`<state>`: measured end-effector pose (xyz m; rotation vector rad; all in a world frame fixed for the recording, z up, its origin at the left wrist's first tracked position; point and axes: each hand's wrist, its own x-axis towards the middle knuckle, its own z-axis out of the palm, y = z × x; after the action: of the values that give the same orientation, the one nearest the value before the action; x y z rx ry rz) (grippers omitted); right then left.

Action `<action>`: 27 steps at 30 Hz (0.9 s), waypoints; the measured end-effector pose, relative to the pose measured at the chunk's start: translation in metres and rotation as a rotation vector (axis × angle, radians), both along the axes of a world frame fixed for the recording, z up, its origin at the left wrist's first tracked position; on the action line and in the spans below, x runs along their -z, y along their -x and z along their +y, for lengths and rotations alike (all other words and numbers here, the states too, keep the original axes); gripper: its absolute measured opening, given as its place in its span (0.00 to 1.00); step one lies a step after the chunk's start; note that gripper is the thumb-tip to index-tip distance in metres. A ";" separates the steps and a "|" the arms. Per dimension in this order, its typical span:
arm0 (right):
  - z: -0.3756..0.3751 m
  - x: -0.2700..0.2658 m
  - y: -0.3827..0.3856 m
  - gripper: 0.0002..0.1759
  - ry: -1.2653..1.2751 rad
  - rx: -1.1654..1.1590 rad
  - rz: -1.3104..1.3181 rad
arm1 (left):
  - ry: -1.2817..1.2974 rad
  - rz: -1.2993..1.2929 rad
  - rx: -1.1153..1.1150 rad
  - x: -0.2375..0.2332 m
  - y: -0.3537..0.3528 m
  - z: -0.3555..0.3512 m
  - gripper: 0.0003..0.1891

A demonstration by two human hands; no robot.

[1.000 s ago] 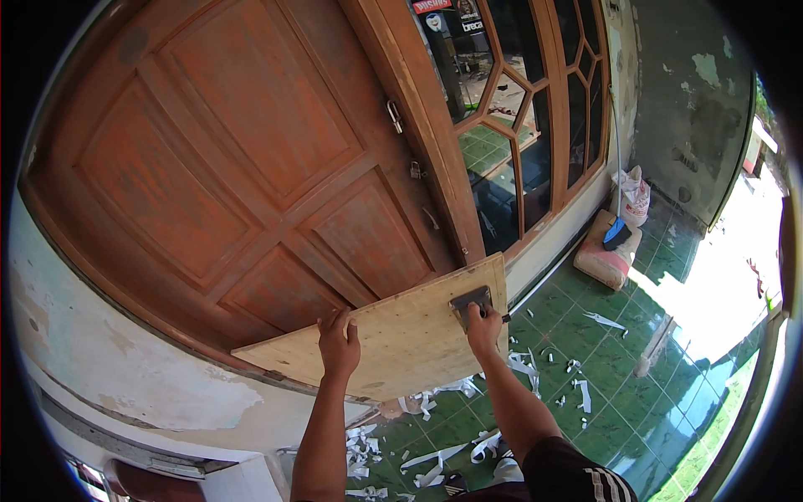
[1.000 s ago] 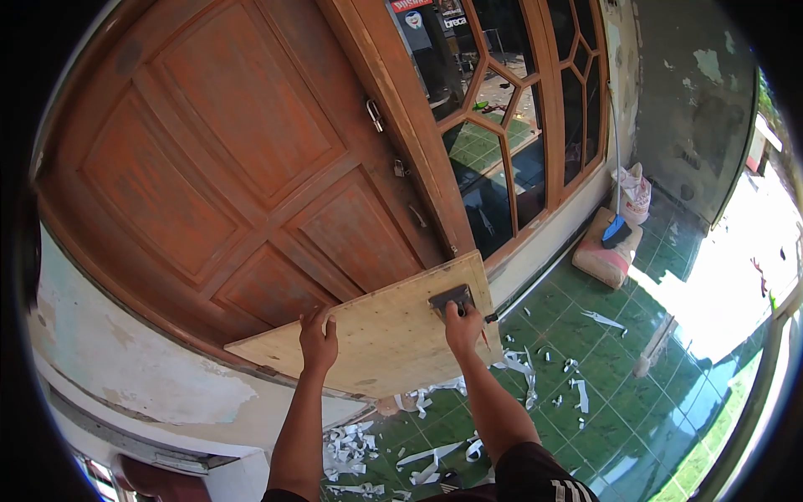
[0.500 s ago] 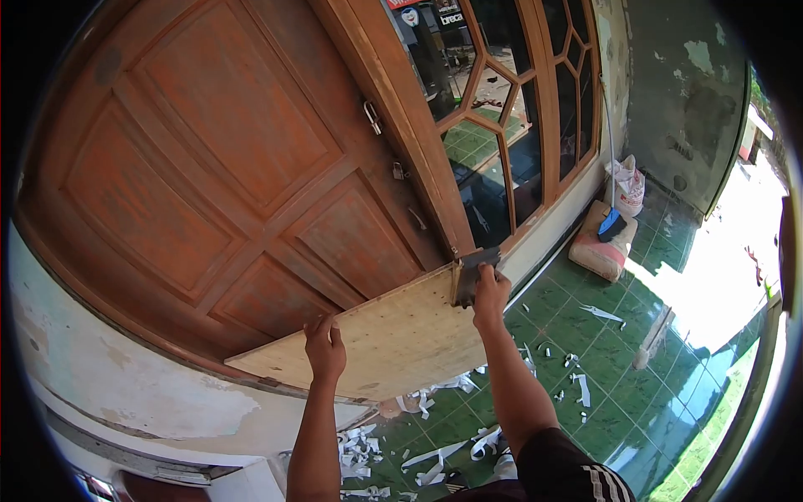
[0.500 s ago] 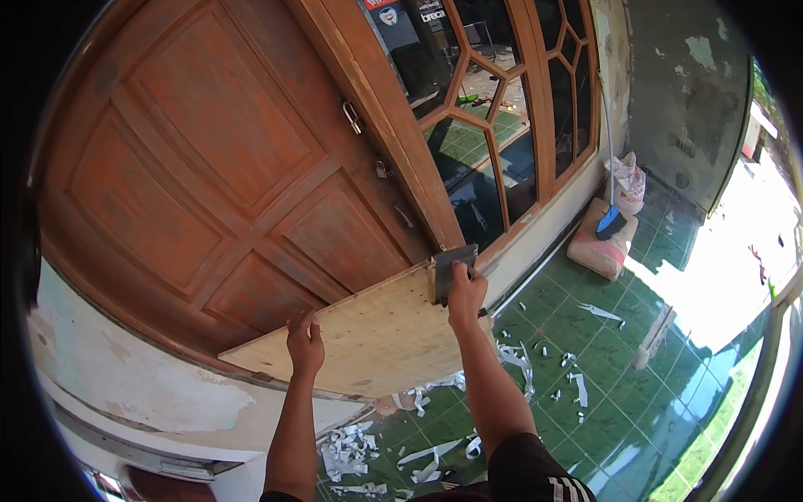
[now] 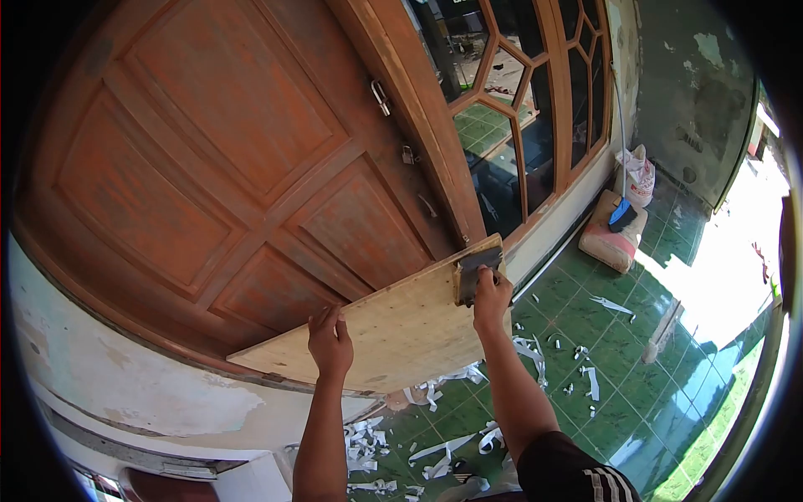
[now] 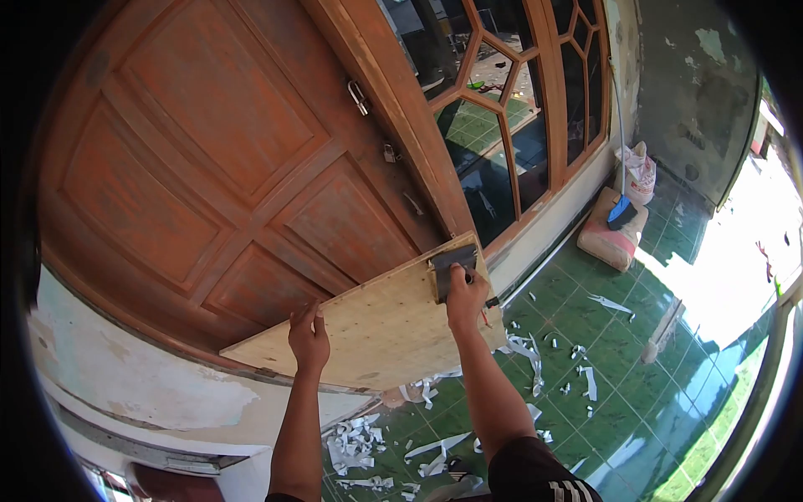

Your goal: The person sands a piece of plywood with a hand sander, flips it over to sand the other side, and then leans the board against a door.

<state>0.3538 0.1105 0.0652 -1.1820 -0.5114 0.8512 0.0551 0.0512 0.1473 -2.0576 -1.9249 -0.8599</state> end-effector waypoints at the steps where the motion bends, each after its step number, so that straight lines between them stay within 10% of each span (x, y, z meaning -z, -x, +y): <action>1: -0.002 0.011 0.007 0.20 0.000 0.030 -0.085 | 0.004 -0.002 0.010 -0.002 0.001 0.001 0.16; 6: -0.005 0.157 0.053 0.23 0.144 -0.005 0.035 | 0.022 0.010 0.159 -0.018 0.015 -0.006 0.15; 9: -0.012 0.074 0.037 0.22 0.115 0.060 -0.414 | 0.045 0.119 0.072 -0.030 0.041 -0.014 0.15; 14: -0.012 0.018 0.033 0.19 0.000 -0.027 -0.183 | -0.191 0.100 0.039 0.017 0.092 -0.008 0.18; 21: -0.021 0.318 0.078 0.21 0.116 0.069 -0.358 | -0.454 0.104 -0.047 0.057 0.091 0.009 0.21; 27: -0.006 0.204 0.053 0.23 -0.008 -0.004 -0.354 | -0.602 0.038 -0.053 0.068 0.101 0.027 0.29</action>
<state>0.3006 0.1045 -0.1387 -1.3322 -0.8042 0.6429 -0.0462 0.0787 0.0795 -1.6384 -1.4483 -1.1950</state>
